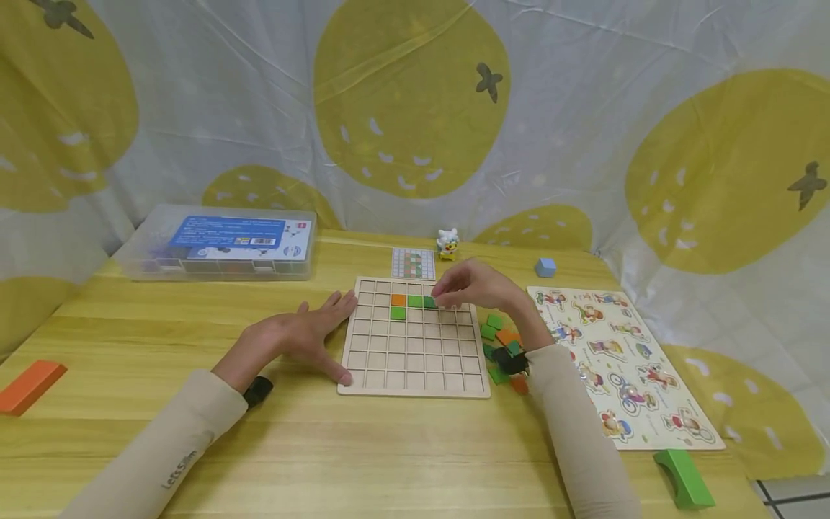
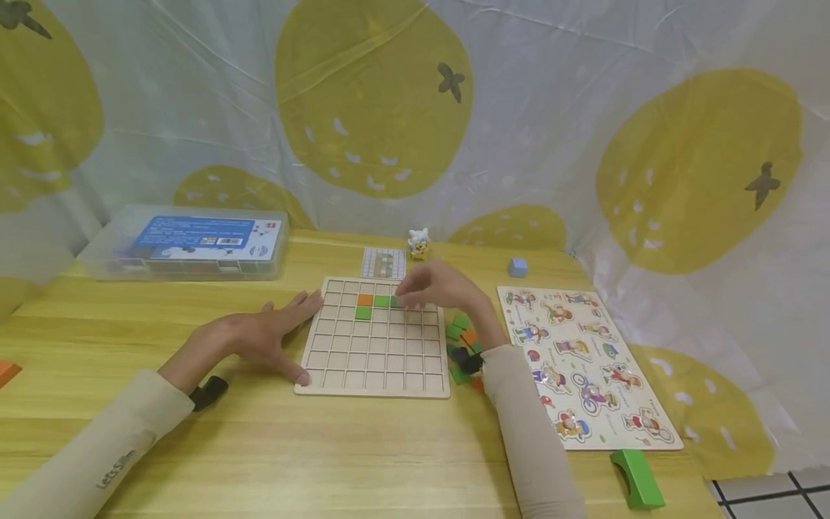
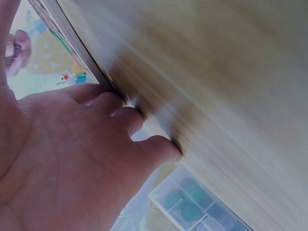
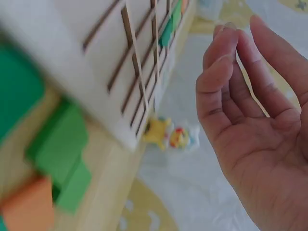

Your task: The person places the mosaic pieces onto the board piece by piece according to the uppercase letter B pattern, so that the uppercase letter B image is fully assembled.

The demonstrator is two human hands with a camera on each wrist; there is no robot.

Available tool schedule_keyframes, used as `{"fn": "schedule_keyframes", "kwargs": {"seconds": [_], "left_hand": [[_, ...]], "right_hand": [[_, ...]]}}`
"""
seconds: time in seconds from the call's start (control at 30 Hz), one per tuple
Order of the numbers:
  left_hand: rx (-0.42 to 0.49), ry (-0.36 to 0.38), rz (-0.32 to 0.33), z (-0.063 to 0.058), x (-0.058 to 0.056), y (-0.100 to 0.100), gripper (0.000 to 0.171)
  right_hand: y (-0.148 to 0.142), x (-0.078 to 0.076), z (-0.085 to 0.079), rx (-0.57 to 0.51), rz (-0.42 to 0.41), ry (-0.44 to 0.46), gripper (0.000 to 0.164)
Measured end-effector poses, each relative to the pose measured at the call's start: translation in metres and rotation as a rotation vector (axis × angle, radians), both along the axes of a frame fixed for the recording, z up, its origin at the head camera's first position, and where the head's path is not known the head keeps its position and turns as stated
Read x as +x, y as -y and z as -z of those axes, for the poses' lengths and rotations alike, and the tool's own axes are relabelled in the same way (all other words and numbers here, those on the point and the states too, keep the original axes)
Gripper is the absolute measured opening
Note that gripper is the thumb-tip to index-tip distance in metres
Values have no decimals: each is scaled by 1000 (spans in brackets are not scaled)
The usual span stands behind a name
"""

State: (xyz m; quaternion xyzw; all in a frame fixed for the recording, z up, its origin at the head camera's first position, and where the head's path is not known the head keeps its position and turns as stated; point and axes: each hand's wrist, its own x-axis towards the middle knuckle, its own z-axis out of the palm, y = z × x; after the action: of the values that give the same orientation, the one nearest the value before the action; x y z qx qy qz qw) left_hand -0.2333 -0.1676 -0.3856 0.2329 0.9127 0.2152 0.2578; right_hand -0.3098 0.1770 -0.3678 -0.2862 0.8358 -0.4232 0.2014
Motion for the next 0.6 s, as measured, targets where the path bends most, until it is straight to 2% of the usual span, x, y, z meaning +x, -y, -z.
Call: {"fn": "schedule_keyframes", "kwargs": {"seconds": [0.2, 0.43, 0.6], "left_hand": [[2, 4, -11, 1, 0, -1, 143], [5, -6, 2, 1, 0, 3, 143], [10, -9, 14, 2, -2, 0, 143]], "right_hand": [[-43, 4, -6, 17, 38, -31, 21], [-90, 6, 7, 52, 9, -36, 20], [-110, 7, 16, 119, 9, 25, 19]]}}
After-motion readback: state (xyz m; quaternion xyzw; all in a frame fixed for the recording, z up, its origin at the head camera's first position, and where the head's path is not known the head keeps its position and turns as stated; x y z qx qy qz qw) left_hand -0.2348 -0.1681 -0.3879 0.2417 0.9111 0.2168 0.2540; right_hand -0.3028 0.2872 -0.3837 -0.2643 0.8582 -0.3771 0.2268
